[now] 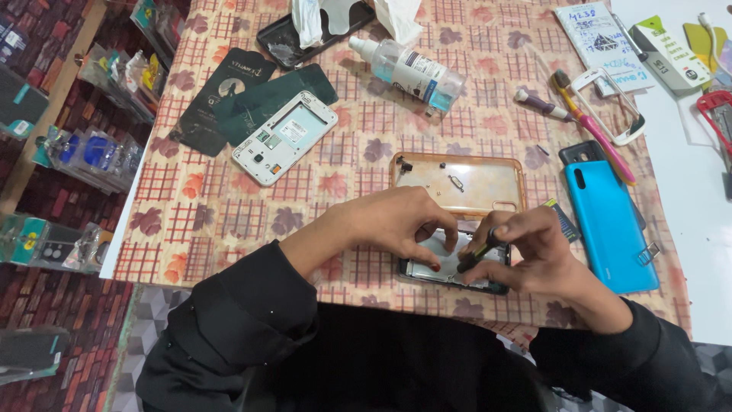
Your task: The person uses a screwdriver to remove screws from a smartphone chassis, then places a metal shielding plate inside the phone and secures it with screws. The work is performed on a cluttered table with various tools and phone parts visible.
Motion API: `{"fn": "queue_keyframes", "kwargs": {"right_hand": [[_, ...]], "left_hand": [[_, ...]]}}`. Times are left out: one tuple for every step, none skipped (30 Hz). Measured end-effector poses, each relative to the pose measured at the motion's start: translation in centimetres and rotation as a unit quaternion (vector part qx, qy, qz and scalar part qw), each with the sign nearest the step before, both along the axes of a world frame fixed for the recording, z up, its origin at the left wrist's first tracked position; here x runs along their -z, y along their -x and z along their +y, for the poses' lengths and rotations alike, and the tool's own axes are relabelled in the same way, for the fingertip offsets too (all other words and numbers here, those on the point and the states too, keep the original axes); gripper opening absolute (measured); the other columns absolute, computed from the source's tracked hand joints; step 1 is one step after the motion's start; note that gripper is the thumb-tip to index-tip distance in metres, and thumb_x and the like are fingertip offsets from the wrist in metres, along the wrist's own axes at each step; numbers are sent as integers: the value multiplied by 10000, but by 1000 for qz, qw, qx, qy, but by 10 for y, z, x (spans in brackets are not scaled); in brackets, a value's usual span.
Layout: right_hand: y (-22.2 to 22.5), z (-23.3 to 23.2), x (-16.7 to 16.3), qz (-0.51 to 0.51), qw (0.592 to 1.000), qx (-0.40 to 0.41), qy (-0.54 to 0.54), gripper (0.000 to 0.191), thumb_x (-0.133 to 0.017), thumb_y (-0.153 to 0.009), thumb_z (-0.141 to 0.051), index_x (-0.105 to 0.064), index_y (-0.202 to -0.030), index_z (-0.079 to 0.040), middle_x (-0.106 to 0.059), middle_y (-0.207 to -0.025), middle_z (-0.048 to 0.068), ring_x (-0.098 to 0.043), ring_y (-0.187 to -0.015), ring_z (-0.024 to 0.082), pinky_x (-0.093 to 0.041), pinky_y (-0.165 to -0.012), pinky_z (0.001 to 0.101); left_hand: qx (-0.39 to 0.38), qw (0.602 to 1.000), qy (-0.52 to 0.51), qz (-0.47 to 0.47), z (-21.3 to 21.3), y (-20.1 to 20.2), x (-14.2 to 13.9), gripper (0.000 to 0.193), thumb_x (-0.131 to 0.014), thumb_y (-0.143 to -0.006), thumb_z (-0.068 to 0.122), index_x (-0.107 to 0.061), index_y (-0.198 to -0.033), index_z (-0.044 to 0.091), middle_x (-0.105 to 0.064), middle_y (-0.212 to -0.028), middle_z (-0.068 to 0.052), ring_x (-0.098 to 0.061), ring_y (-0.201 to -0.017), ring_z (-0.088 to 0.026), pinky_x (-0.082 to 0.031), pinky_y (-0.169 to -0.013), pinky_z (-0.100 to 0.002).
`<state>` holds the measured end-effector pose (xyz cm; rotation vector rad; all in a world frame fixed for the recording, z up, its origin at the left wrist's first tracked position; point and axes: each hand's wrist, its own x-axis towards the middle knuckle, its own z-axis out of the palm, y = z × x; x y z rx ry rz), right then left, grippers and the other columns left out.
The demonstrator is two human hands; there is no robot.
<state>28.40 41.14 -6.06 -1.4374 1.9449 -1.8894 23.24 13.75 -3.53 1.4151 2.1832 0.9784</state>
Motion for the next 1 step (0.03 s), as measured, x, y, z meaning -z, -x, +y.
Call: {"fn": "queue_keyframes", "kwargs": {"right_hand": [[2, 2, 5, 1, 1000, 25, 2, 765, -919, -801, 57, -445, -1329, -229, -621, -1202, 104, -754, -1052, 218, -669, -831, 396]], "left_hand": [[1, 1000, 1, 0, -10, 13, 0, 346, -864, -725, 346, -764, -1001, 162, -672, -636, -31, -677, -588, -180, -506, -561, -353]]}}
